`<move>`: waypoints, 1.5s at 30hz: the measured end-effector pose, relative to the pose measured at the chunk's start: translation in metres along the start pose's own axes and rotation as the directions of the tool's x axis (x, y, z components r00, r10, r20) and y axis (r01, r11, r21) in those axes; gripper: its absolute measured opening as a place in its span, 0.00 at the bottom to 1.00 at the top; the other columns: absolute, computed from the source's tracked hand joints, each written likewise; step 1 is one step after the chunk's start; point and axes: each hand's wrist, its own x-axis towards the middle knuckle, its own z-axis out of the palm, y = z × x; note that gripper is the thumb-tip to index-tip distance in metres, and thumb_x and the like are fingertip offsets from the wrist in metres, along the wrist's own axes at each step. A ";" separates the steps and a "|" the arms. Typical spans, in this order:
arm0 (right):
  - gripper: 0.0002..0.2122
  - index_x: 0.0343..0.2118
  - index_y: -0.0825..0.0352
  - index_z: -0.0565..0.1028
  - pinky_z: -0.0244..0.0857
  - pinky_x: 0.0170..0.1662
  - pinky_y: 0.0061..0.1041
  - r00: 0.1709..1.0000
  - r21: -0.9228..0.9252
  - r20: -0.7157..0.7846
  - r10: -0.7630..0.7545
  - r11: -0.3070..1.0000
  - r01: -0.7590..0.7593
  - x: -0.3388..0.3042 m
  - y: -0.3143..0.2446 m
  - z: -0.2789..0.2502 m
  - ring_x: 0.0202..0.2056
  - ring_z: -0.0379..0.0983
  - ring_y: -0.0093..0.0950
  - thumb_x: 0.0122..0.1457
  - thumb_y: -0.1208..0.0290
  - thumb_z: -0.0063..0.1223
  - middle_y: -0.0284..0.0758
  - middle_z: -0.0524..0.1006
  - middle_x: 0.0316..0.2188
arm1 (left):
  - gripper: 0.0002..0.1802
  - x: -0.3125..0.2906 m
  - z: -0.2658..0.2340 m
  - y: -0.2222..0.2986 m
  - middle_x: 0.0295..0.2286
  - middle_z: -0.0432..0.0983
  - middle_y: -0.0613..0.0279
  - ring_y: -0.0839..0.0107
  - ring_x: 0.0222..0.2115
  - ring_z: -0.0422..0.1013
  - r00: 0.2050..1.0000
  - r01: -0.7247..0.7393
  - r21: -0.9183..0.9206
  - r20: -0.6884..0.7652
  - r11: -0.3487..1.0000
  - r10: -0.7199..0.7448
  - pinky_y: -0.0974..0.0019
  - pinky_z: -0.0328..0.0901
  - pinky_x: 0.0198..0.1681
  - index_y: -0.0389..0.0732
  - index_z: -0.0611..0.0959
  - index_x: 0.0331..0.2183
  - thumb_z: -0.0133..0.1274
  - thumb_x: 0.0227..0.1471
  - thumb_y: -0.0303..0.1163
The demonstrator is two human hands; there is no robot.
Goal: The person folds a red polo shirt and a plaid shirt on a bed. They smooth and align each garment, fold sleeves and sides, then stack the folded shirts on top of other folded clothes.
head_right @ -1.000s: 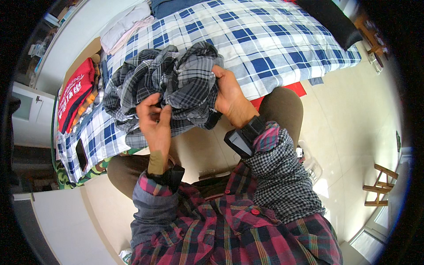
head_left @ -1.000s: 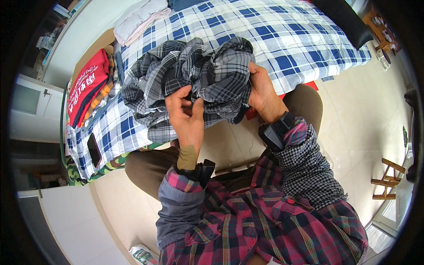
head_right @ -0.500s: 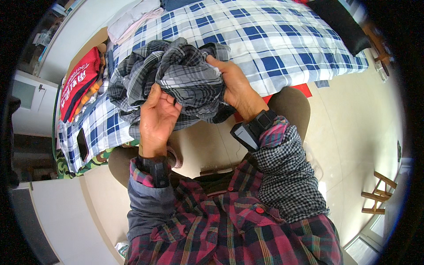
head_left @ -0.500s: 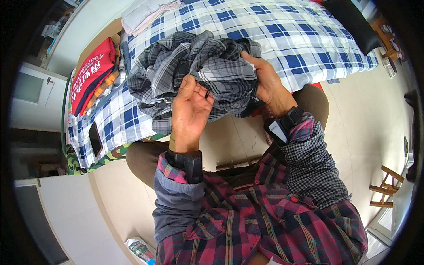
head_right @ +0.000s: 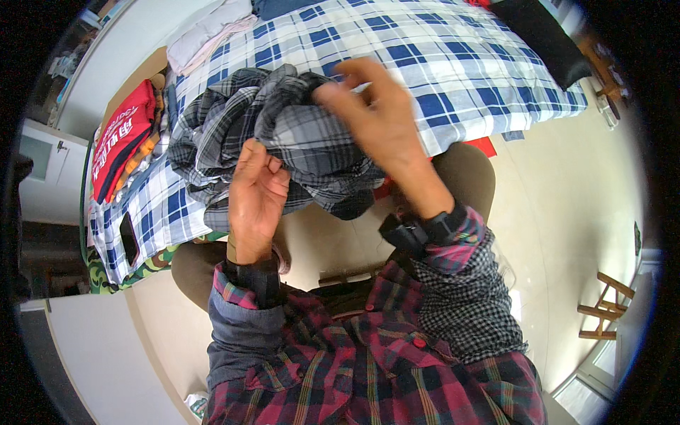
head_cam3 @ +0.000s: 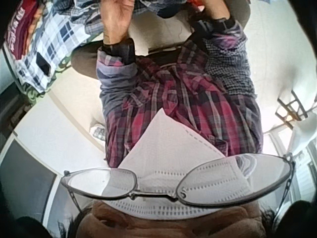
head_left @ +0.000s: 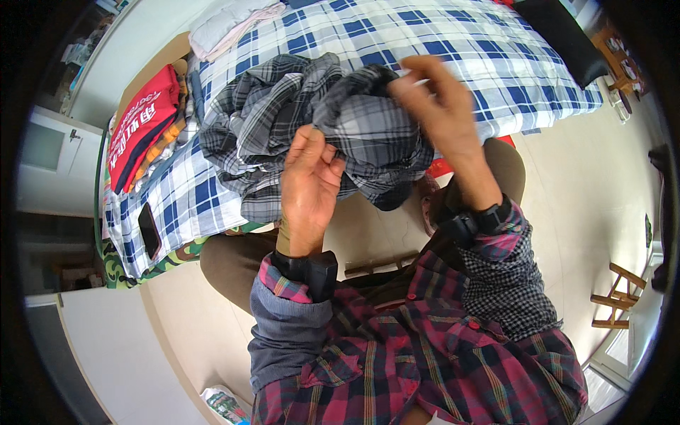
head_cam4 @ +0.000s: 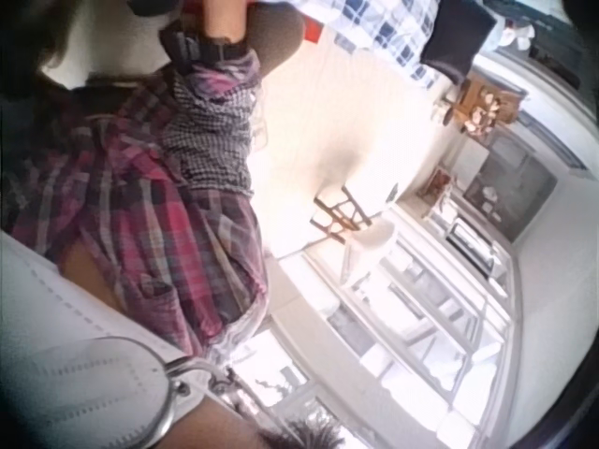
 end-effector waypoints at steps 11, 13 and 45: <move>0.07 0.29 0.62 0.78 0.53 0.27 0.13 0.793 0.531 0.396 0.464 0.589 -0.610 -0.005 -0.005 0.031 0.24 0.61 0.09 0.66 0.69 0.56 0.17 0.71 0.23 | 0.09 -0.014 0.002 0.016 0.34 0.74 0.68 0.78 0.32 0.69 0.897 -0.218 0.630 -0.171 0.746 0.407 0.73 0.68 0.38 0.39 0.79 0.45 0.55 0.63 0.28; 0.08 0.29 0.62 0.77 0.52 0.28 0.13 0.862 0.487 0.352 0.365 0.715 -0.502 -0.011 -0.006 0.038 0.25 0.60 0.09 0.67 0.69 0.55 0.17 0.70 0.23 | 0.14 -0.024 0.012 0.015 0.35 0.75 0.62 0.70 0.32 0.69 0.658 -0.446 0.895 0.317 0.015 0.683 0.64 0.65 0.43 0.39 0.81 0.45 0.62 0.56 0.29; 0.13 0.39 0.66 0.75 0.71 0.36 0.38 0.944 0.037 0.212 -0.252 0.967 0.250 -0.041 -0.035 0.062 0.39 0.77 0.41 0.52 0.68 0.63 0.38 0.77 0.35 | 0.29 -0.015 -0.106 0.012 0.58 0.70 0.53 0.57 0.59 0.67 0.959 -0.267 0.940 0.239 0.212 0.149 0.55 0.60 0.64 0.37 0.71 0.61 0.52 0.62 0.39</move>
